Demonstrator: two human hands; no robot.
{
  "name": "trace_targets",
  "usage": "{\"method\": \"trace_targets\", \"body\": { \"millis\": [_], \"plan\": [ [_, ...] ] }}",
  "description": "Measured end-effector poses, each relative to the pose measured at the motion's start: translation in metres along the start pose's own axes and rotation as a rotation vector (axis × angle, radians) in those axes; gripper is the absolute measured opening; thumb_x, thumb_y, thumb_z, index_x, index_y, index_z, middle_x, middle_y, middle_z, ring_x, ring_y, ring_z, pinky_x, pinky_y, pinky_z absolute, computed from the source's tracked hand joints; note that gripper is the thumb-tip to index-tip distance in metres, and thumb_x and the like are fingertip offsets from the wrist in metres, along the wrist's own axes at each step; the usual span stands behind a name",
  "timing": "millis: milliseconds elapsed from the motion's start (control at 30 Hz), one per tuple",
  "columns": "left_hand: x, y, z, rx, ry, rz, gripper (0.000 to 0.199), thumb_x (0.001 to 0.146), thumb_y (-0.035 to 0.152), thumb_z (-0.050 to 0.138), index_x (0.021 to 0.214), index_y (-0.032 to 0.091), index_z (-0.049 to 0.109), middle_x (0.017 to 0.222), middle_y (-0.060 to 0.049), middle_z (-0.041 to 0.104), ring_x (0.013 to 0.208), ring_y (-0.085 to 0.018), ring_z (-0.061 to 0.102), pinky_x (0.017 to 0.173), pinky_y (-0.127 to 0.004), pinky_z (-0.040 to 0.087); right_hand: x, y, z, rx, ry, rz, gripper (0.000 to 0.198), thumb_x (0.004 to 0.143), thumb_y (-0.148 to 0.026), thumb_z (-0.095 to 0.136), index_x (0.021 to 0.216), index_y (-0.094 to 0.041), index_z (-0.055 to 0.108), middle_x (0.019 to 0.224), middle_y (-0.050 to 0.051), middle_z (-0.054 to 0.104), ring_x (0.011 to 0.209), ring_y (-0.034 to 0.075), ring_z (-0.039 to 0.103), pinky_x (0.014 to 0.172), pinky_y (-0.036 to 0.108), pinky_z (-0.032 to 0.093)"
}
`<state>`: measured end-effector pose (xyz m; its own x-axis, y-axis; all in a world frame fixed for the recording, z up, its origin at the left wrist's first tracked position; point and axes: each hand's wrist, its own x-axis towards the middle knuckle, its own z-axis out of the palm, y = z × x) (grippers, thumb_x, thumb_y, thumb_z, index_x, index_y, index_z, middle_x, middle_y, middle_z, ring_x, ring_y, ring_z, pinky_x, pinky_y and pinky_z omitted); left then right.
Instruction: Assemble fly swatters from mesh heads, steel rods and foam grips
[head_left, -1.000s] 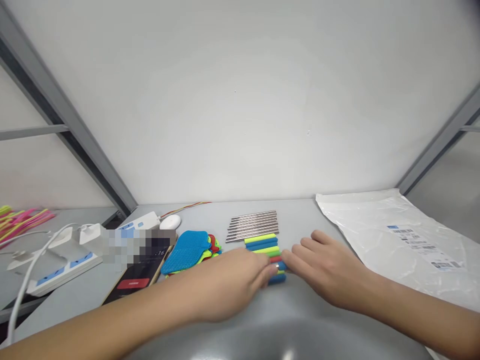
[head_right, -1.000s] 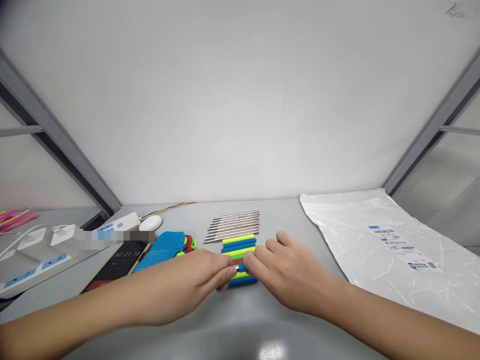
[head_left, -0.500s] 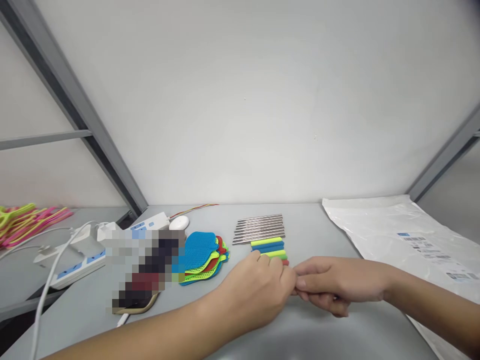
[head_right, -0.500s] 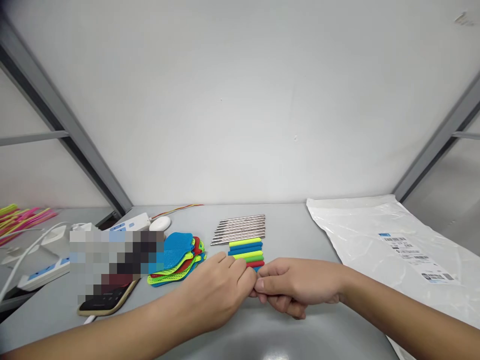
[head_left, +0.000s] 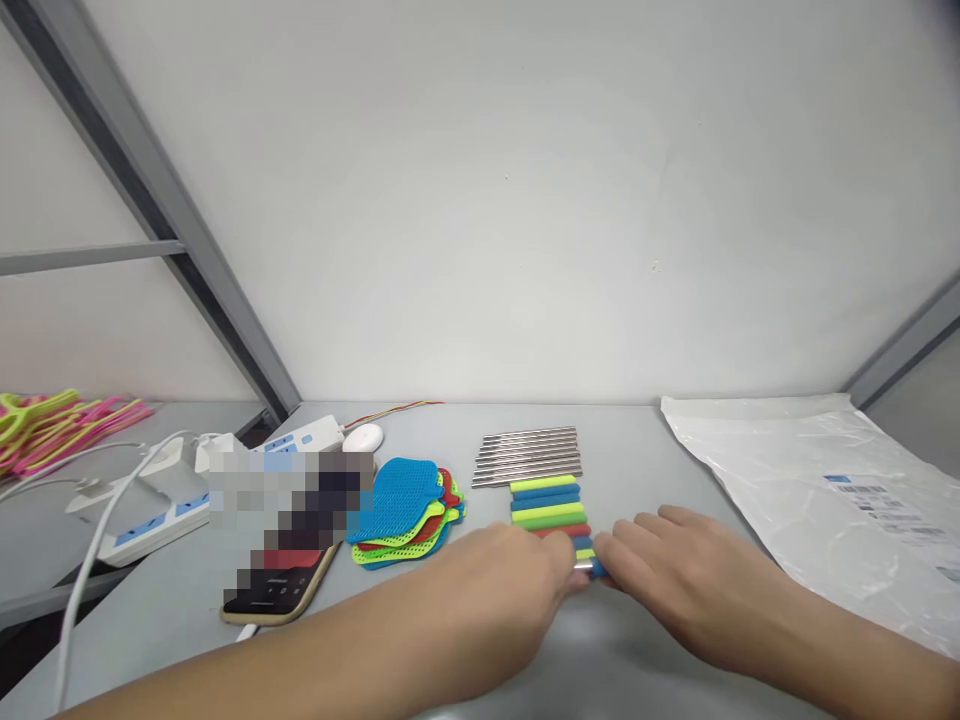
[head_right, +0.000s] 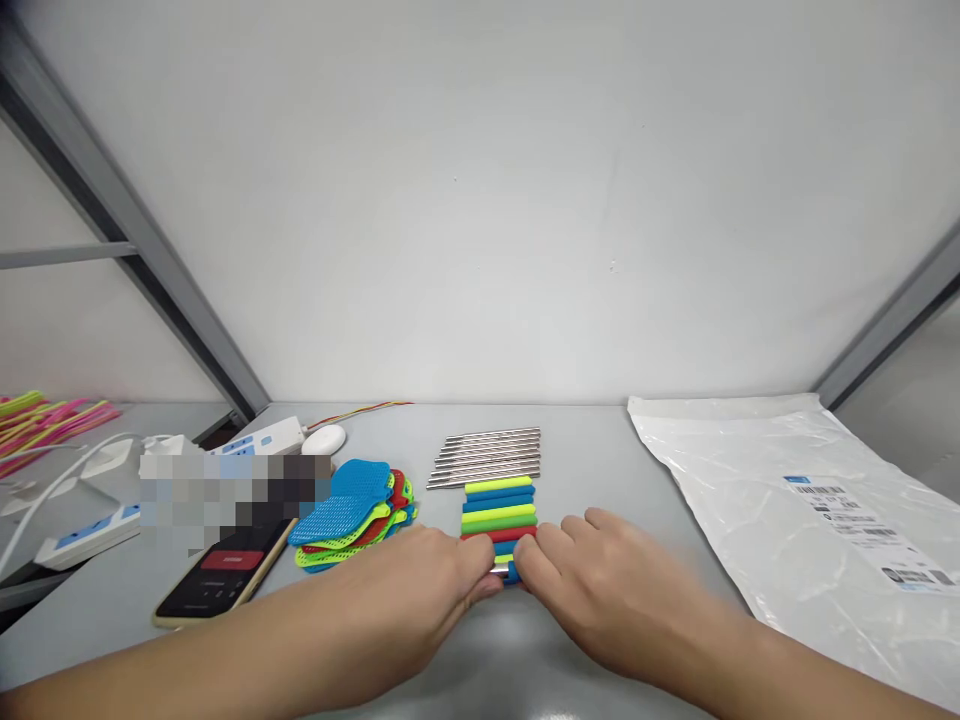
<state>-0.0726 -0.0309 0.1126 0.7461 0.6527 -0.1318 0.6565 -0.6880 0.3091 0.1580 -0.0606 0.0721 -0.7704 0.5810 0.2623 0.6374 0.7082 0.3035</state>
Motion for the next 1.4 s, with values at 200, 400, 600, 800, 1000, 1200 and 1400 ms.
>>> {"method": "trace_targets", "body": {
  "millis": [200, 400, 600, 800, 1000, 1200, 1400],
  "plan": [
    [-0.014, -0.024, -0.021, -0.302, -0.172, -0.097, 0.046, 0.097, 0.045, 0.025, 0.075, 0.023, 0.059, 0.072, 0.000, 0.062, 0.061, -0.015, 0.057, 0.052, -0.024, 0.037, -0.034, 0.061, 0.007, -0.215, 0.142, 0.138, 0.016, 0.095, -0.014, 0.038, 0.092, -0.018, 0.053, 0.066, 0.000, 0.051, 0.059, 0.016, 0.042, 0.061, 0.032, 0.026],
    [-0.008, -0.011, 0.049, 0.029, 0.014, -0.095, 0.021, 0.096, 0.026, 0.035, 0.092, 0.021, 0.055, 0.087, -0.005, 0.063, 0.071, -0.020, 0.059, 0.056, -0.029, 0.037, -0.037, 0.058, 0.021, -0.111, 0.095, 0.202, 0.011, 0.097, -0.020, 0.041, 0.090, -0.019, 0.049, 0.067, -0.001, 0.050, 0.059, 0.015, 0.042, 0.061, 0.030, 0.027],
    [-0.008, -0.011, 0.105, 0.135, 0.145, -0.019, 0.013, 0.091, 0.015, 0.041, 0.091, 0.023, 0.051, 0.090, -0.002, 0.059, 0.077, -0.020, 0.058, 0.059, -0.029, 0.042, -0.024, 0.009, 0.015, 0.236, 0.025, 0.263, 0.015, 0.098, -0.029, 0.038, 0.095, -0.020, 0.049, 0.073, 0.000, 0.059, 0.060, 0.016, 0.049, 0.060, 0.030, 0.033],
    [-0.007, -0.007, 0.105, 0.232, 0.208, 0.067, 0.009, 0.086, 0.014, 0.048, 0.086, 0.022, 0.051, 0.082, -0.001, 0.059, 0.071, -0.019, 0.057, 0.051, -0.029, 0.040, -0.008, 0.002, 0.011, 0.482, -0.008, 0.446, 0.024, 0.098, -0.021, 0.031, 0.117, -0.020, 0.046, 0.095, 0.006, 0.064, 0.080, 0.019, 0.059, 0.069, 0.033, 0.044],
    [-0.002, -0.010, 0.106, 0.278, 0.403, 0.220, 0.010, 0.083, 0.014, 0.052, 0.090, 0.022, 0.051, 0.079, 0.000, 0.059, 0.067, -0.018, 0.055, 0.049, -0.031, 0.041, 0.042, 0.043, 0.027, 0.572, 0.007, 0.574, 0.022, 0.098, -0.032, 0.036, 0.113, -0.021, 0.047, 0.099, 0.008, 0.066, 0.079, 0.019, 0.062, 0.064, 0.031, 0.044],
    [-0.007, -0.017, 0.092, 0.217, 0.566, 0.302, 0.006, 0.084, 0.019, 0.050, 0.085, 0.021, 0.056, 0.068, 0.000, 0.056, 0.056, -0.016, 0.050, 0.043, -0.031, 0.035, 0.095, 0.067, 0.034, 0.615, -0.019, 0.398, 0.011, 0.092, -0.031, 0.051, 0.093, -0.020, 0.055, 0.088, 0.002, 0.064, 0.074, 0.015, 0.056, 0.063, 0.027, 0.040],
    [-0.017, -0.020, 0.084, 0.140, 0.751, 0.440, 0.010, 0.085, 0.027, 0.053, 0.083, 0.020, 0.059, 0.059, 0.003, 0.055, 0.050, -0.013, 0.045, 0.042, -0.030, 0.032, 0.060, 0.026, 0.023, 0.676, -0.084, 0.205, 0.011, 0.092, -0.027, 0.055, 0.099, -0.022, 0.061, 0.091, 0.003, 0.060, 0.080, 0.015, 0.056, 0.070, 0.027, 0.044]
  ]
}}
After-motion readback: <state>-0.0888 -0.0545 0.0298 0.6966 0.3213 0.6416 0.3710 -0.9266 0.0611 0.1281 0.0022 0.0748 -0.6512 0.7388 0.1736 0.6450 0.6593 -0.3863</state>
